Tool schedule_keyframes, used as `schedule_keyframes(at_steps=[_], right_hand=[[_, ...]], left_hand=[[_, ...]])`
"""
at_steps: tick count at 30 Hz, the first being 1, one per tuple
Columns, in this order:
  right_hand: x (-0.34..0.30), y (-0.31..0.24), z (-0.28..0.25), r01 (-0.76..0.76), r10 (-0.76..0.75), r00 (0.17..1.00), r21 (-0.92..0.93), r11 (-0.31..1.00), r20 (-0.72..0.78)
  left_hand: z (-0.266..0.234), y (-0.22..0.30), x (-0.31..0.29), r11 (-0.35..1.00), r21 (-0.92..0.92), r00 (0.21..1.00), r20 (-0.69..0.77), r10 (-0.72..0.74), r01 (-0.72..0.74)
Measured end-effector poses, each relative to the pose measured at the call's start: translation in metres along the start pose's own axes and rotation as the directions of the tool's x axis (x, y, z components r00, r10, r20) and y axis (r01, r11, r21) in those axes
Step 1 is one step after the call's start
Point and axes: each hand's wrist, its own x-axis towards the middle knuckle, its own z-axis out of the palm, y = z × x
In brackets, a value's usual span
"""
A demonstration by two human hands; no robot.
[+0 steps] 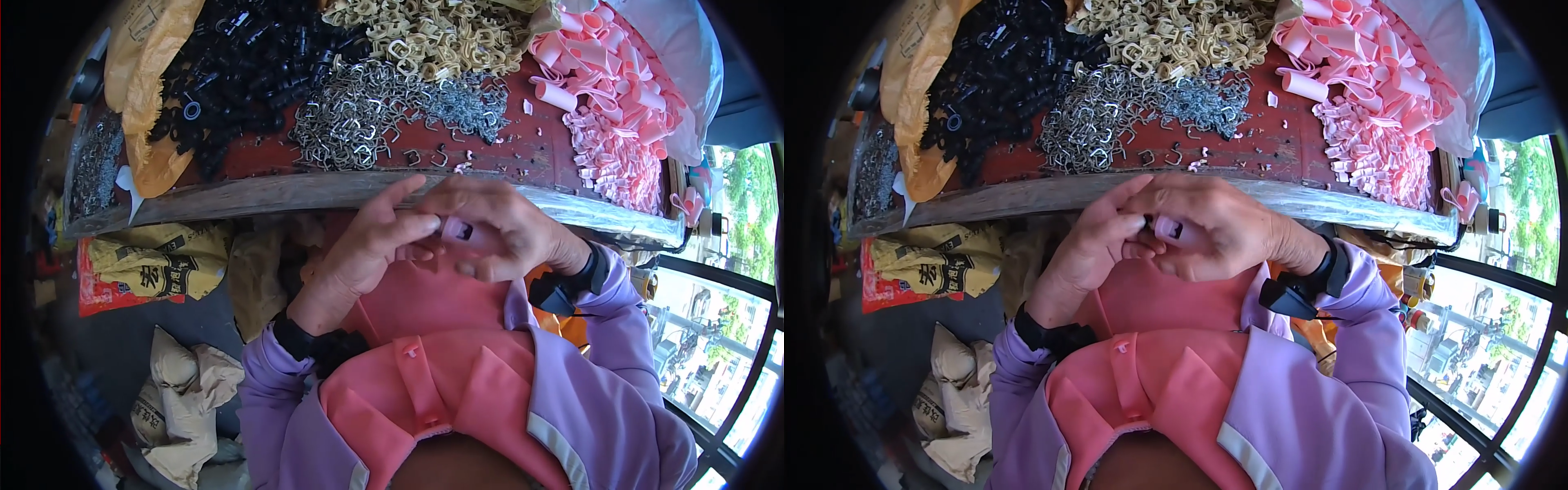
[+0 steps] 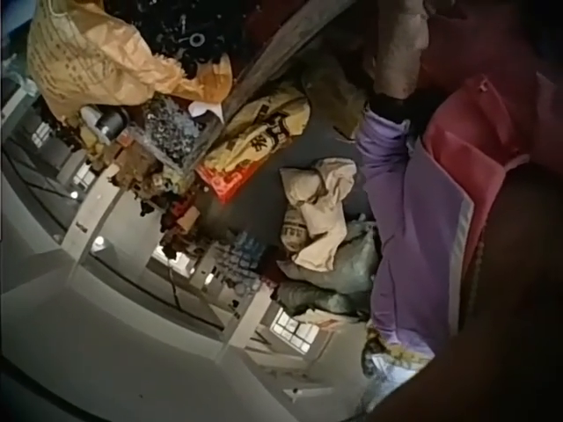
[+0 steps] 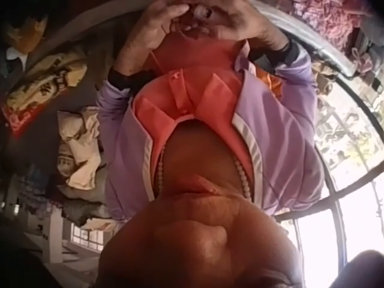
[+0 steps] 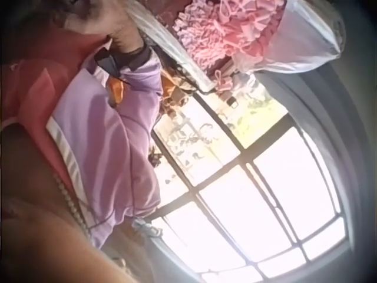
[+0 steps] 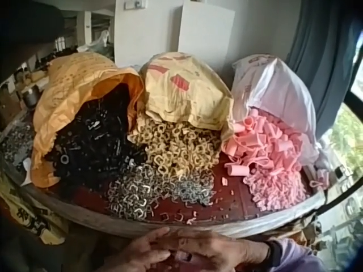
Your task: The person picks up a black plastic component and a metal clip by hand, then fits the clip onto the component. They then take a pink plastic sleeve and slide it over the assembled unit before setting it aside.
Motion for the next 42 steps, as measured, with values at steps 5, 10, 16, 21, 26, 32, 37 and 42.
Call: schedule_keyframes(at_steps=[5, 10, 16, 21, 26, 32, 37, 42], right_hand=[[-0.041, -0.024, -0.015, -0.428, 0.362, 0.83, -0.069, 0.901, -0.424], [-0.156, -0.049, -0.034, -0.892, 0.707, 0.418, -0.112, 0.438, -0.571], [-0.272, -0.062, -0.014, -0.887, 0.685, 0.288, -0.456, -0.072, -0.669], [-0.153, -0.038, -0.027, -0.814, 0.503, 0.564, -0.339, 0.472, -0.654], [-0.083, 0.022, -0.046, -0.609, 0.296, 0.783, -0.577, 0.545, -0.547], [-0.074, 0.06, -0.047, -0.608, 0.306, 0.794, -0.674, 0.42, -0.526], [-0.071, 0.055, -0.047, -0.663, 0.36, 0.74, -0.529, 0.53, -0.568], [-0.073, 0.056, -0.046, -0.597, 0.243, 0.775, -0.549, 0.585, -0.583]], left_hand=[[-0.016, 0.01, -0.001, 0.993, 0.081, 0.986, -0.132, 0.099, -0.089], [-0.04, 0.039, -0.003, 0.872, 0.396, 0.865, -0.282, 0.415, -0.289], [-0.1, 0.089, 0.009, 0.292, 0.954, 0.552, -0.206, 0.808, -0.071], [-0.131, 0.111, 0.006, -0.251, 0.863, 0.531, -0.024, 0.847, 0.439], [-0.166, 0.103, 0.008, -0.185, 0.937, 0.546, -0.006, 0.838, 0.295], [-0.154, 0.104, 0.005, -0.016, 0.991, 0.535, -0.06, 0.843, 0.136], [-0.153, 0.105, 0.005, -0.35, 0.919, 0.456, 0.237, 0.858, 0.179], [-0.143, 0.099, 0.007, -0.338, 0.9, 0.463, 0.185, 0.867, 0.273]])
